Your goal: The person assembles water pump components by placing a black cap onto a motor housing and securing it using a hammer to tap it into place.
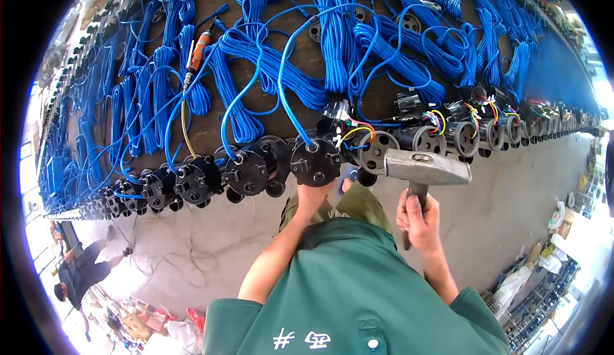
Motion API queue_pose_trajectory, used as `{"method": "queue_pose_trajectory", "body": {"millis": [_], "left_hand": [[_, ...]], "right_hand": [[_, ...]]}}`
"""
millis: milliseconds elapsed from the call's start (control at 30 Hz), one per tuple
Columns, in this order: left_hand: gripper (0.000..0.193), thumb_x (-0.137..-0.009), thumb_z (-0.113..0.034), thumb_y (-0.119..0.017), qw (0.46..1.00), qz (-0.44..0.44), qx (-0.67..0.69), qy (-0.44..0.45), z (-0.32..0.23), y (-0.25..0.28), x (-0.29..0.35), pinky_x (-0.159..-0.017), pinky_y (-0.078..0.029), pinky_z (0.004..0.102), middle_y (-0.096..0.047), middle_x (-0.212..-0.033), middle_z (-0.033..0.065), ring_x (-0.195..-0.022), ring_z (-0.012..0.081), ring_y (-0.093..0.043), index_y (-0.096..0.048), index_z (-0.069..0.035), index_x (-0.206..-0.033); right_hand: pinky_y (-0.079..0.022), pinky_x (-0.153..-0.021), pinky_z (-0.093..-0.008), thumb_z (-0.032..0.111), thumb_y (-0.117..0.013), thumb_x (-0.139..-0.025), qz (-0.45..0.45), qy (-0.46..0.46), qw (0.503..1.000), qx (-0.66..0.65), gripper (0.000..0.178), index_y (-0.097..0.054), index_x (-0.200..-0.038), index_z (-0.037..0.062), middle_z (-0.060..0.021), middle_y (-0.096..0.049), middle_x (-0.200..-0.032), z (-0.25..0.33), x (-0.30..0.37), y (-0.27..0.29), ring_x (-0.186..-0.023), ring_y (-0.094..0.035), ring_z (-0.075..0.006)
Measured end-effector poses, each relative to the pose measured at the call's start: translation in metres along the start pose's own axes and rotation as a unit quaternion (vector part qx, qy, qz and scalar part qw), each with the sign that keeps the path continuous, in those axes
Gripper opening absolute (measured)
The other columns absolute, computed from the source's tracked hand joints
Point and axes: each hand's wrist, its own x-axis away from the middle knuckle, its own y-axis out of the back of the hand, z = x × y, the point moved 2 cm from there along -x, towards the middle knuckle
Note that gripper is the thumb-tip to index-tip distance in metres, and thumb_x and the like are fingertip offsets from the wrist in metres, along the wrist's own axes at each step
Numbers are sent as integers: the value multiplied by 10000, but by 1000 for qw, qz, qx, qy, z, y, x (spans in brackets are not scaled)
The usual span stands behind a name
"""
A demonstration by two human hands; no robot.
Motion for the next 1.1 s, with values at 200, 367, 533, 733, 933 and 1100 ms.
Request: {"method": "queue_pose_trajectory", "body": {"millis": [200,367,533,733,933,1100], "left_hand": [[644,-691,-204,-852,939,-148,-128,-282,-4,-3,4,-966,-533,434,-709,-1172,115,-1090,317,-661,-660,-67,-1290],[800,-746,-272,-896,988,-41,-6,-150,-35,17,24,-1041,-502,450,-564,-1380,163,-1291,369,-562,-533,-83,-1433],[1231,-650,-221,-993,957,-121,75,-254,-113,54,86,-1199,-394,462,-317,-1588,246,-1461,355,-411,-230,37,-1581],[1104,-617,-194,-986,860,-280,38,-424,-144,52,54,-1141,-462,433,-499,-1551,205,-1340,340,-580,-405,-32,-1542],[982,-619,-206,-963,845,-285,62,-448,-122,49,40,-1135,-452,451,-523,-1509,213,-1356,381,-560,-473,-10,-1447],[850,-682,-207,-898,858,-270,119,-421,-112,40,32,-1122,-448,466,-562,-1490,200,-1330,401,-575,-515,-7,-1414]], "right_hand": [[-361,-490,-260,307,-627,-1081,26,-128,986,108,319,-508,-888,83,44,-476,-666,-49,-5,-13,-537,-424,-64],[-380,-501,-251,294,-647,-1074,10,-41,994,104,317,-518,-921,49,27,-513,-680,7,-1,0,-558,-459,-61],[-466,-619,-277,179,-661,-1042,15,116,967,228,189,-622,-1057,-5,-26,-630,-821,69,18,-5,-676,-557,-117],[-552,-678,-498,280,-732,-978,18,218,834,507,313,-640,-1069,-4,-211,-722,-832,77,-10,-61,-755,-712,-414],[-527,-622,-509,323,-716,-990,108,179,851,482,333,-626,-1018,3,-222,-687,-724,94,-3,-98,-686,-687,-450],[-545,-673,-515,273,-700,-984,130,262,829,476,310,-624,-1124,6,-233,-710,-791,80,-14,-119,-766,-706,-454]]}}
